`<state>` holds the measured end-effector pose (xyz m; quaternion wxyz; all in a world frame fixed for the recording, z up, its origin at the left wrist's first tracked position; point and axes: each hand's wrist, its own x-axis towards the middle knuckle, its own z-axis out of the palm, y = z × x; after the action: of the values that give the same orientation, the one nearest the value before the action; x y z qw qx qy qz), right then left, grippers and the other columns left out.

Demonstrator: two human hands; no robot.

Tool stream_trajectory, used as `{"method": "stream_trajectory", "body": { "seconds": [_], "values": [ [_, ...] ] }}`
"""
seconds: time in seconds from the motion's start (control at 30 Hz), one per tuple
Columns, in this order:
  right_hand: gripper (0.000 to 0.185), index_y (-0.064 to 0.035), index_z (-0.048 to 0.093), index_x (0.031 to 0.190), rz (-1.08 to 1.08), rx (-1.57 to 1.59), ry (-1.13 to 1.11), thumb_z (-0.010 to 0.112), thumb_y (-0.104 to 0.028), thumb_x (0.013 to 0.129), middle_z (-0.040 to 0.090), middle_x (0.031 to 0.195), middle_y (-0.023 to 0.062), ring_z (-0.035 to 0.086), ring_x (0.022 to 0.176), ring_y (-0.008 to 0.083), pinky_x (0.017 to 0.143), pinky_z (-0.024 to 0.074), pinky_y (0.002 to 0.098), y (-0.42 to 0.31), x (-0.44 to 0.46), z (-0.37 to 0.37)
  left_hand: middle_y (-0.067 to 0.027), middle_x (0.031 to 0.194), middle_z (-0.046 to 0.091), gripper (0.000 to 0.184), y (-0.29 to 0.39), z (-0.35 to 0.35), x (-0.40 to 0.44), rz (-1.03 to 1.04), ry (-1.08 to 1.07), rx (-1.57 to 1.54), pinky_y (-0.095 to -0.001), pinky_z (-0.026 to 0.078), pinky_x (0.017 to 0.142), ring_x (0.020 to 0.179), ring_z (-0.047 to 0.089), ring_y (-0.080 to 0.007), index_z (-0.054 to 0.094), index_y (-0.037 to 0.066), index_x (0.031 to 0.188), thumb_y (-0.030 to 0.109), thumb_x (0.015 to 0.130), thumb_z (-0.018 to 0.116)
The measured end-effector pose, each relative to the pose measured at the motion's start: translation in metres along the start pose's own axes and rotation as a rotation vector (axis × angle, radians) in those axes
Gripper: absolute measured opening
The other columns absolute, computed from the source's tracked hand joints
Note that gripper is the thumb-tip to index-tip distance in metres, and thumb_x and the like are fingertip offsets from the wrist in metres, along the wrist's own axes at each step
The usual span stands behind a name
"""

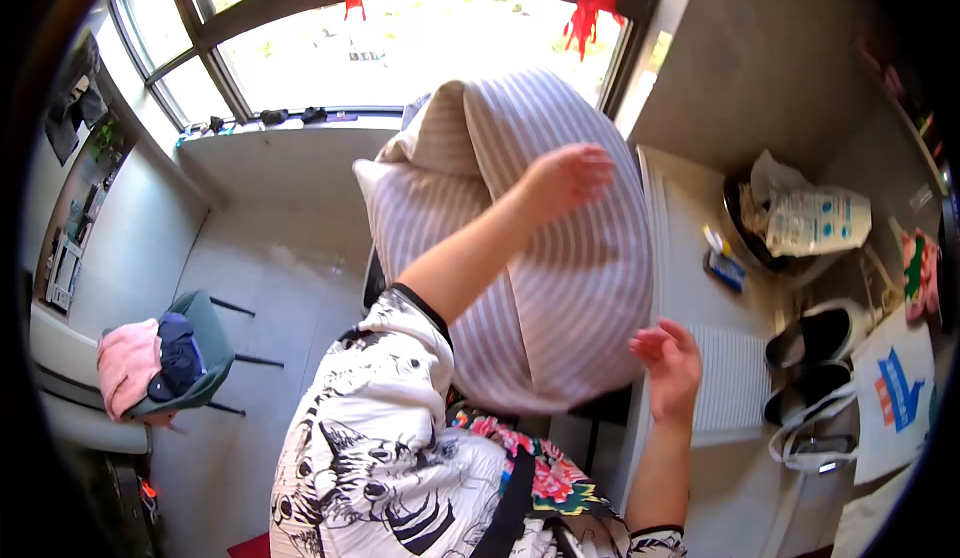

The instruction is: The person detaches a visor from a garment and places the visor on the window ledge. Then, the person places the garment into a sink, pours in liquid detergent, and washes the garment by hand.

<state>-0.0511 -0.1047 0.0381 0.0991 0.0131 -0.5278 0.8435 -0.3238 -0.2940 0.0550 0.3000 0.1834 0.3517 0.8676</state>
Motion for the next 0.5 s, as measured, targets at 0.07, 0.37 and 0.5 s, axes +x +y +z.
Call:
{"method": "stream_trajectory", "body": {
  "seconds": [0.07,0.37,0.5],
  "values": [
    [0.039,0.0,0.048,0.125,0.065,0.203,-0.286,0.049,-0.021,0.092,0.063,0.106,0.0171,0.063,0.096,0.0297,0.088,0.0484,0.0422,0.01,0.068,0.051,-0.0121,0.123,0.056,0.044,0.008,-0.008,0.034,-0.039,-0.131,-0.036,-0.0464,0.042,0.093,0.11,0.054,-0.0271,0.049,0.009,0.125,0.038,0.093,0.046],
    [0.055,-0.0089,0.034,0.14,0.294,0.986,-0.418,0.044,-0.038,0.094,0.042,0.138,0.0171,0.045,0.123,0.0356,0.105,0.0309,0.0497,0.157,0.237,0.066,-0.0173,0.15,0.02,0.081,-0.028,-0.126,0.076,-0.033,-0.476,-0.798,-0.0563,0.021,0.108,0.136,0.023,-0.0378,0.018,0.004,0.144,0.06,0.089,0.039],
    [0.059,-0.0046,0.028,0.141,0.359,0.824,-0.338,0.045,-0.035,0.094,0.039,0.138,0.0206,0.045,0.121,0.0359,0.103,0.0337,0.0482,0.15,0.232,0.064,-0.018,0.151,0.014,0.085,-0.02,-0.124,0.076,-0.077,-0.523,-0.862,-0.0562,0.019,0.109,0.138,0.016,-0.0374,0.011,0.005,0.146,0.059,0.088,0.041]
  ]
}}
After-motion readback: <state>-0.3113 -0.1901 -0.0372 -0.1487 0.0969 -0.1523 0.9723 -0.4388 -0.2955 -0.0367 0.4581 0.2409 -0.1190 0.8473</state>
